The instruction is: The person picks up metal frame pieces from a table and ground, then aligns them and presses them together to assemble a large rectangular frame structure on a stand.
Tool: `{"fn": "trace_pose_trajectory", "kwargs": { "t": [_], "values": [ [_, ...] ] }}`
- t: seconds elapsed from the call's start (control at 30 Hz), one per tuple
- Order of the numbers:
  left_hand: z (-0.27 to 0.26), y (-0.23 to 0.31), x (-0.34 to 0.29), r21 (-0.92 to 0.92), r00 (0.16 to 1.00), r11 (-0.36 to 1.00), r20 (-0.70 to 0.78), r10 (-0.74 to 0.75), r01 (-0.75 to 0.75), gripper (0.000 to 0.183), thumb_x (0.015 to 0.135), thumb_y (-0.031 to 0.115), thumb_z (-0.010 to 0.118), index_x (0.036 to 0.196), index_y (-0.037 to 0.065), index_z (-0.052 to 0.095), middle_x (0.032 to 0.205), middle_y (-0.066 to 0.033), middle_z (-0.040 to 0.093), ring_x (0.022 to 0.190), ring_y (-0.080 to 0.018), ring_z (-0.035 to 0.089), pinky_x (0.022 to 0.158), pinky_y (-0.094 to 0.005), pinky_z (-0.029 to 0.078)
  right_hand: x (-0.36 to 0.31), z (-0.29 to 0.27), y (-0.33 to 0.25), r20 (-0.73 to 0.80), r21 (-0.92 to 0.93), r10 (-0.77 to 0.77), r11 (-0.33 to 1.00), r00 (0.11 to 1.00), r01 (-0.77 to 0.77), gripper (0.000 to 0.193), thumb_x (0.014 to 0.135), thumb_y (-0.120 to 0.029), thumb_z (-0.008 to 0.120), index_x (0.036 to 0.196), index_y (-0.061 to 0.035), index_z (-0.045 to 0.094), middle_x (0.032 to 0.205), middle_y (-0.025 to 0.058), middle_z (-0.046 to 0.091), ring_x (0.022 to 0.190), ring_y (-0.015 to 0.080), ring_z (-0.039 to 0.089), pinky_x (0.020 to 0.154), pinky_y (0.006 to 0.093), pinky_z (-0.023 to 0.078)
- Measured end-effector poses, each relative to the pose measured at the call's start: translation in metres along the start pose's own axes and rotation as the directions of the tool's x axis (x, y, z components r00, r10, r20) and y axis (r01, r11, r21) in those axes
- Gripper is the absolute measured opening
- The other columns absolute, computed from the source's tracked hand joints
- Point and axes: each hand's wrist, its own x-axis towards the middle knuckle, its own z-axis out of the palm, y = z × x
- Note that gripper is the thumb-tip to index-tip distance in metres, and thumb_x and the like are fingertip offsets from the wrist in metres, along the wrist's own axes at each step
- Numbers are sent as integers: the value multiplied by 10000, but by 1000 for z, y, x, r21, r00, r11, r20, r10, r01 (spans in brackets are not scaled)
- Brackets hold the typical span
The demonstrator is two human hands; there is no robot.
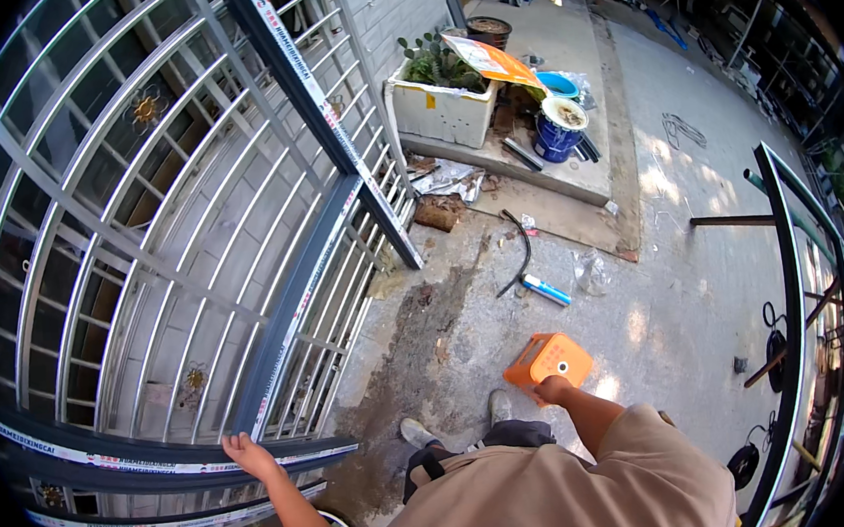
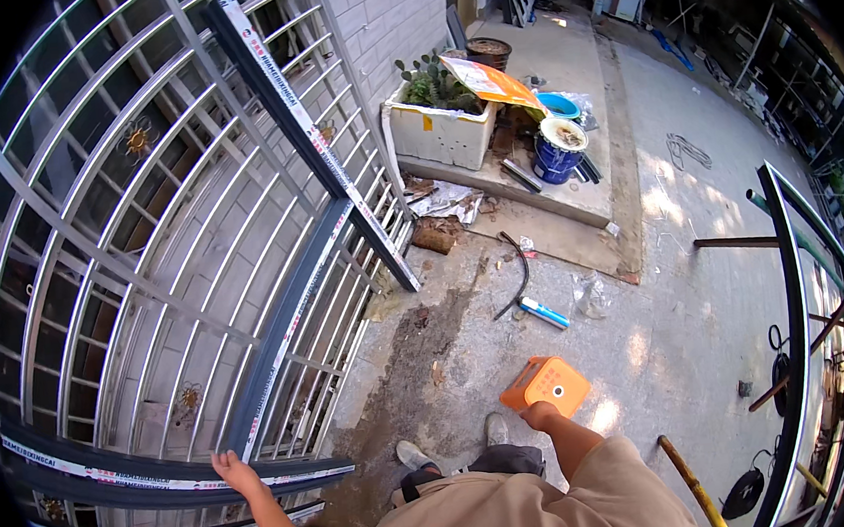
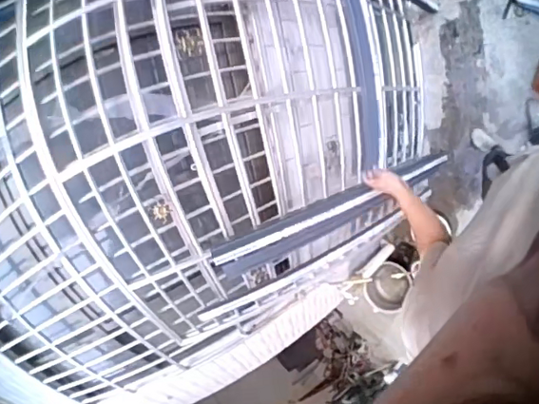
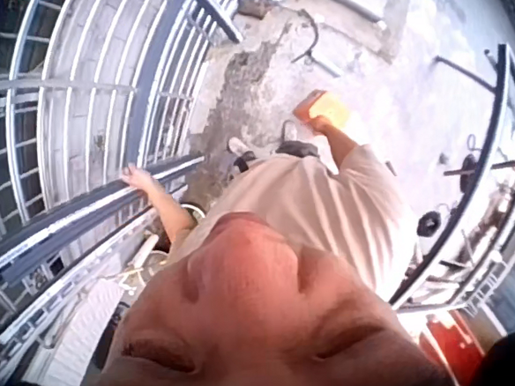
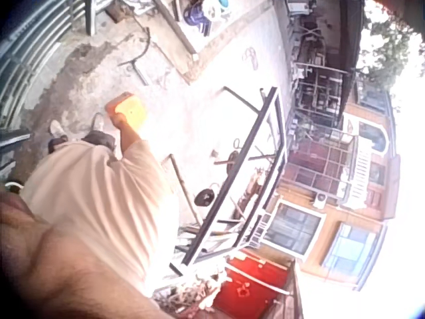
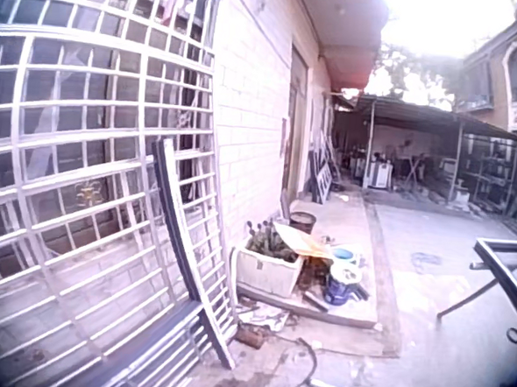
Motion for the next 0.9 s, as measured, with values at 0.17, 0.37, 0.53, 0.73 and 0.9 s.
{"fn": "trace_pose_trajectory", "kwargs": {
  "t": [0.17, 0.37, 0.53, 0.73, 0.9],
  "values": [
    [133, 55, -188, -41, 597, 986, 800, -65, 162, 464, 1068, 89, 580, 1513, -2, 486, 1259, -101, 680, 1115, -168, 660, 989, -317, 522, -47, -34, 3, 24, 196, 84, 977, 996, -87, 562, 965, -508, 595, 1231, -43, 764, 1281, 237, 720, 1236, 387, 666, 1067, 455, 502],
    [200, 266, -323, -507, 184, 834, 818, 545, -217, 414, 1047, 27, 567, 1453, -45, 526, 1269, -146, 659, 1164, -228, 650, 1054, -377, 508, -93, -34, 61, -107, 404, 174, 907, 979, -117, 532, 948, -521, 637, 1188, -72, 788, 1203, 214, 756, 1164, 377, 704, 1023, 452, 535],
    [138, 413, -402, -993, 55, 116, 115, 992, -30, 315, 1051, 66, 549, 1363, 85, 589, 1278, -109, 599, 1156, -233, 619, 1029, -362, 514, -141, 22, 121, -161, 571, 486, 756, 859, -321, 523, 932, -494, 655, 1178, -52, 788, 1197, 228, 753, 1145, 398, 710, 1013, 480, 544],
    [99, 423, -463, -785, 552, -424, -129, 824, 451, 591, 1025, 217, 622, 1591, 214, 452, 1581, -6, 432, 1297, -173, 539, 855, -392, 550, -225, 155, 114, -52, 735, 726, 493, 686, -467, 485, 940, -478, 632, 950, -28, 810, 901, 174, 789, 881, 346, 755, 850, 474, 573],
    [118, 389, -429, -481, -13, 16, 9, 1000, 876, 379, 1030, 222, 620, 1401, 156, 581, 1330, -115, 597, 1059, -305, 649, 775, -457, 557, -282, 288, 28, 103, 787, 729, 357, 677, -504, 448, 938, -455, 661, 864, -34, 796, 802, 133, 773, 675, 264, 720, 675, 428, 565]
  ]
}}
